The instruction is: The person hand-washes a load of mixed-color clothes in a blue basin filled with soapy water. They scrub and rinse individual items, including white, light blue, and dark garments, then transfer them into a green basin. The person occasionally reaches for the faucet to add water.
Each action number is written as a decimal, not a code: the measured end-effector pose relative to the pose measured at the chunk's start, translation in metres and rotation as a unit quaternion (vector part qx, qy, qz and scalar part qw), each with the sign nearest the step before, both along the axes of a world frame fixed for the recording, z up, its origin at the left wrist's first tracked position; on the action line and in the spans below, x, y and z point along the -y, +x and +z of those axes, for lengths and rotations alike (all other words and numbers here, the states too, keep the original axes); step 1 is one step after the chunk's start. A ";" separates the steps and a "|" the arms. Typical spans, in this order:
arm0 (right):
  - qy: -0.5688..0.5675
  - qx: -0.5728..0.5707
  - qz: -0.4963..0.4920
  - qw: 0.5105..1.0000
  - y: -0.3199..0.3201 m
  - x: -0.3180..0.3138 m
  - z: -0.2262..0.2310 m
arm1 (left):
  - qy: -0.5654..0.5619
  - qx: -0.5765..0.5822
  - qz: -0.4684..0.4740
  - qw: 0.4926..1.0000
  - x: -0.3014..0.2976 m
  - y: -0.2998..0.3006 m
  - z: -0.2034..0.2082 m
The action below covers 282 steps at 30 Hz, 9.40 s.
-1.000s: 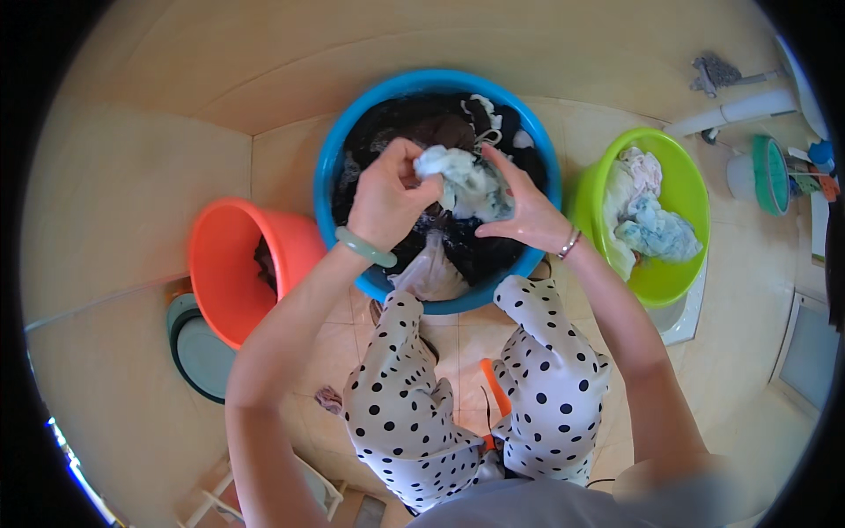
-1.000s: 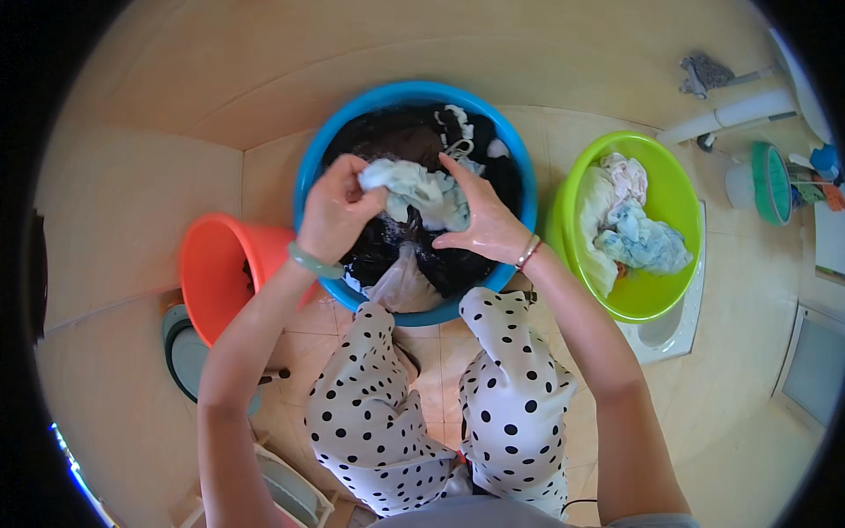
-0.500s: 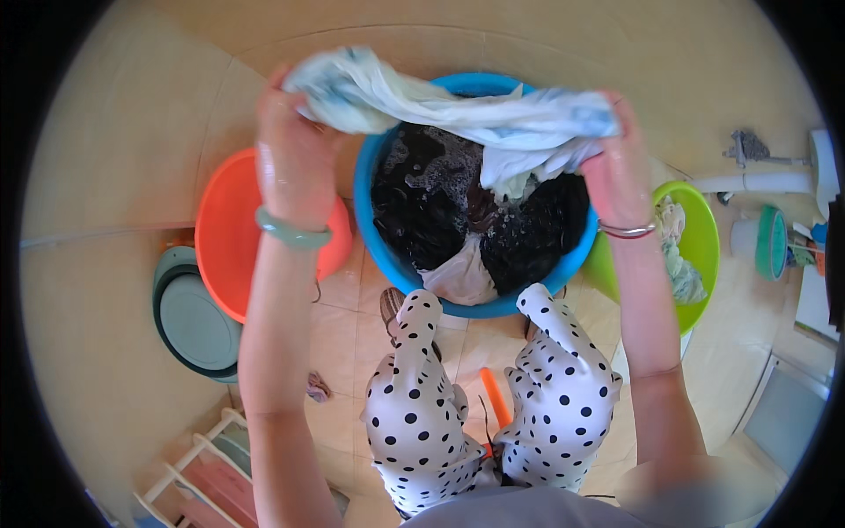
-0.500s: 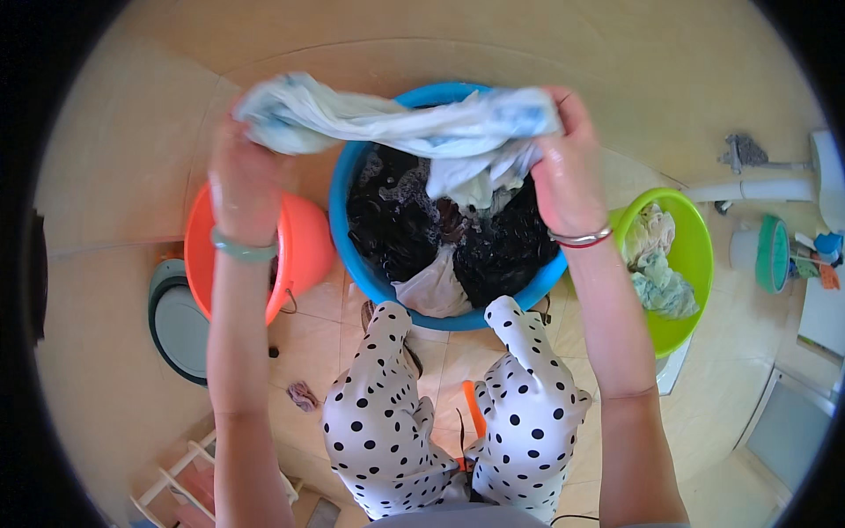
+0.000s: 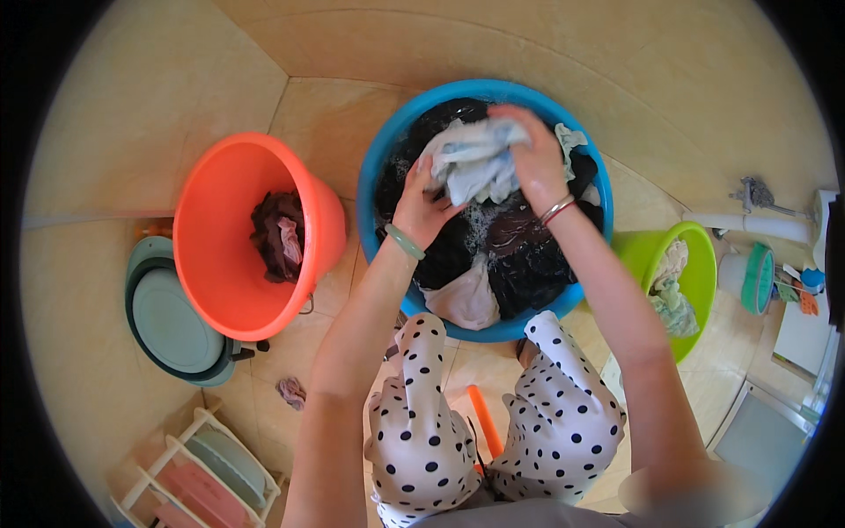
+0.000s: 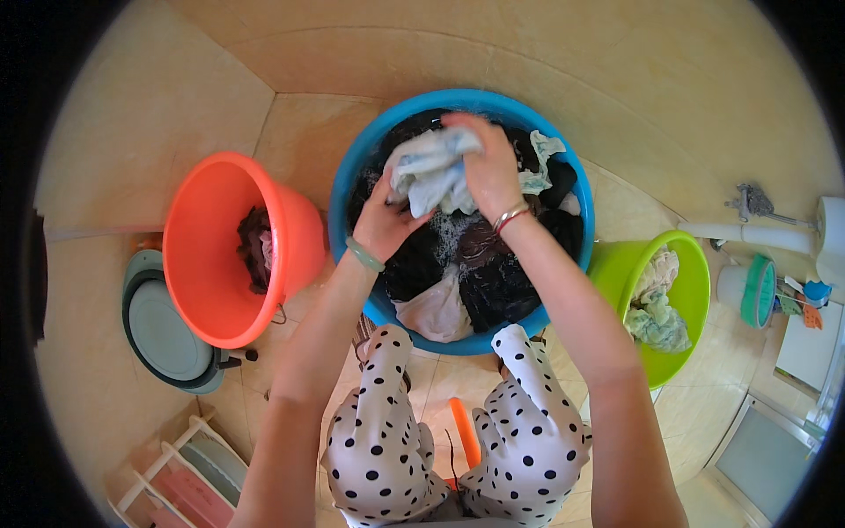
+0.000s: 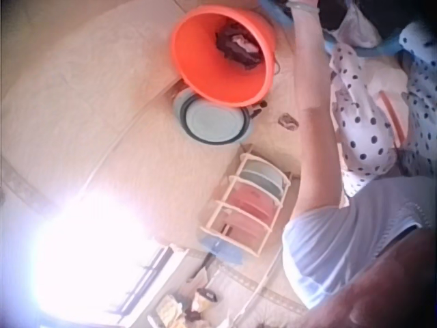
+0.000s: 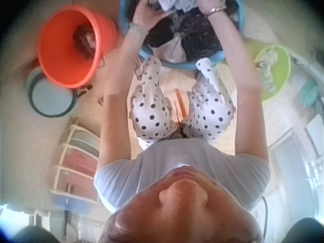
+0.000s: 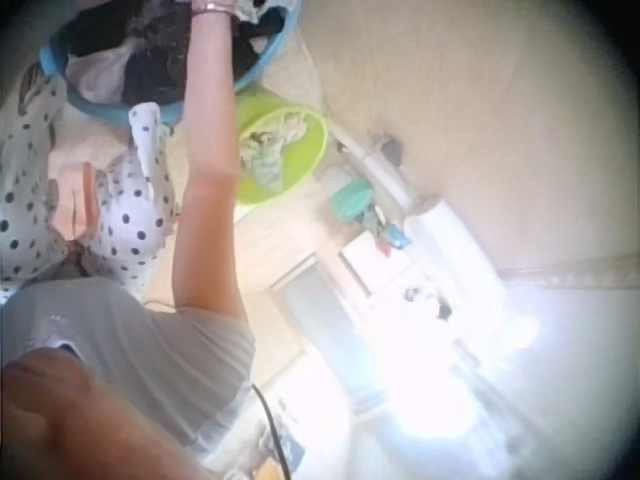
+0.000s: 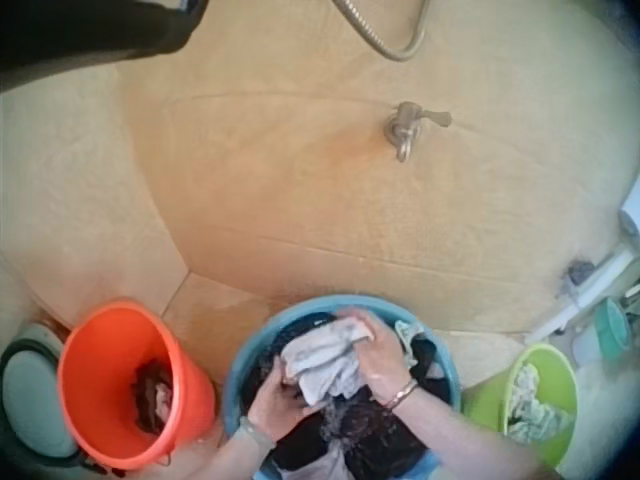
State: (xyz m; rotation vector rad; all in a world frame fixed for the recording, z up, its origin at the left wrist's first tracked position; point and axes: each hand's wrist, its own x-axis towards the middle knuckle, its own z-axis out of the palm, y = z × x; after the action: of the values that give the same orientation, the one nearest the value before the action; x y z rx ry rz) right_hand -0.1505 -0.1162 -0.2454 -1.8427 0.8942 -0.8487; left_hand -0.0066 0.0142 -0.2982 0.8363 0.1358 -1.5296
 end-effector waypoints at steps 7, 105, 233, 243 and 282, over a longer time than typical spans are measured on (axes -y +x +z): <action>-0.114 -0.245 0.024 0.963 -0.011 -0.049 -0.095 | 0.079 0.208 0.067 0.973 -0.013 -0.018 -0.065; -0.088 -0.342 -0.025 0.935 -0.009 -0.020 -0.170 | 0.095 0.638 -0.213 0.734 0.023 -0.004 -0.094; 0.532 -0.007 0.333 0.779 -0.002 -0.045 -0.012 | -0.508 0.826 -0.214 0.117 -0.031 -0.074 0.042; 0.260 -0.230 0.248 0.904 0.009 -0.056 -0.032 | -0.480 0.784 -0.394 -0.013 -0.027 -0.071 -0.010; 0.063 -0.113 -0.457 0.880 -0.497 -0.093 0.019 | -0.085 0.204 -0.550 0.805 0.025 -0.369 0.073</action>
State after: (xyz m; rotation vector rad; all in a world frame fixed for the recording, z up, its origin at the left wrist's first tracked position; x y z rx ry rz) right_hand -0.6472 -0.0230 -0.2266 -1.3682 1.9944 -1.0898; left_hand -0.3760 -0.0107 -0.2252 1.1537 -0.9611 -2.3125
